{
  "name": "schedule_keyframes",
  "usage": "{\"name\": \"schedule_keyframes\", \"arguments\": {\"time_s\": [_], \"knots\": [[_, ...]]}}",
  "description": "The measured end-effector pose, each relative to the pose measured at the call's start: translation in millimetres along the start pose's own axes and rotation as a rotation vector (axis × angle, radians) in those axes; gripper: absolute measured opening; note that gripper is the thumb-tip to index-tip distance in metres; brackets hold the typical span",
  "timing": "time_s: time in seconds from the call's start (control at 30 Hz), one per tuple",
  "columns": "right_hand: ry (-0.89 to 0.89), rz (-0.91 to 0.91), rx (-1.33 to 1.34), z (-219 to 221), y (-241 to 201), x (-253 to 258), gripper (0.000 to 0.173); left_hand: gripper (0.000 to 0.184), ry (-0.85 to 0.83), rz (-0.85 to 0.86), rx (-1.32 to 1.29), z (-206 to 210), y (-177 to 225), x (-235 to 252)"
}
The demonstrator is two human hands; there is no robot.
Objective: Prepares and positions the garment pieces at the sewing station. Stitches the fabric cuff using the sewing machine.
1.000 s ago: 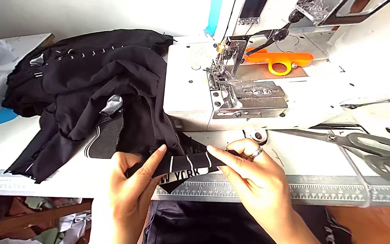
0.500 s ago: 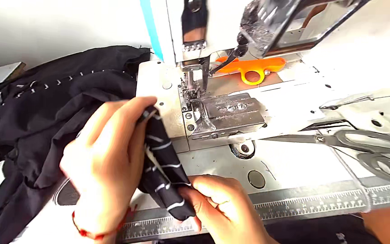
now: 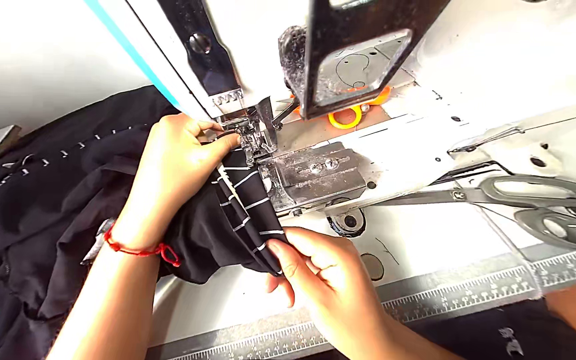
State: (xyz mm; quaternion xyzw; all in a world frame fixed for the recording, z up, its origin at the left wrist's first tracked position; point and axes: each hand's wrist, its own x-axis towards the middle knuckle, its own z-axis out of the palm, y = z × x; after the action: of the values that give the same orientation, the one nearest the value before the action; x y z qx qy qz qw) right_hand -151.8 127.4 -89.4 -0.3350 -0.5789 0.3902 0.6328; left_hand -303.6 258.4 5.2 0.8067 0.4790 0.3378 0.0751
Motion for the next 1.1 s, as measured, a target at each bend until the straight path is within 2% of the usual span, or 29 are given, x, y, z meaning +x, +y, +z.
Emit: {"name": "schedule_keyframes", "arguments": {"time_s": [0.1,0.27,0.5,0.57,0.7,0.8,1.0,1.1], "knots": [[0.011,-0.08,-0.074,0,9,2,0.022,0.007,0.026,0.023,0.003,1,-1,0],[-0.001,-0.098,-0.121,-1,13,2,0.023,0.01,0.014,-0.007,0.047,1,-4,0],[-0.026,-0.083,-0.159,-3,12,0,0.024,0.026,0.038,0.077,0.071,6,-9,-2],[-0.024,-0.066,-0.154,-4,10,0,0.025,0.018,0.071,0.065,-0.017,3,-9,-4],[-0.025,-0.024,-0.151,-5,2,-3,0.032,0.012,0.092,0.243,-0.216,-6,-9,-6],[-0.041,-0.039,-0.122,-7,4,-5,0.039,0.011,0.09,0.302,-0.177,-12,-1,-13],[-0.071,-0.047,-0.139,-6,4,-5,0.041,0.019,0.182,0.41,-0.042,-1,7,-13],[-0.072,-0.045,-0.137,-7,4,-6,0.043,0.018,0.161,0.433,0.018,-4,9,-11]]}}
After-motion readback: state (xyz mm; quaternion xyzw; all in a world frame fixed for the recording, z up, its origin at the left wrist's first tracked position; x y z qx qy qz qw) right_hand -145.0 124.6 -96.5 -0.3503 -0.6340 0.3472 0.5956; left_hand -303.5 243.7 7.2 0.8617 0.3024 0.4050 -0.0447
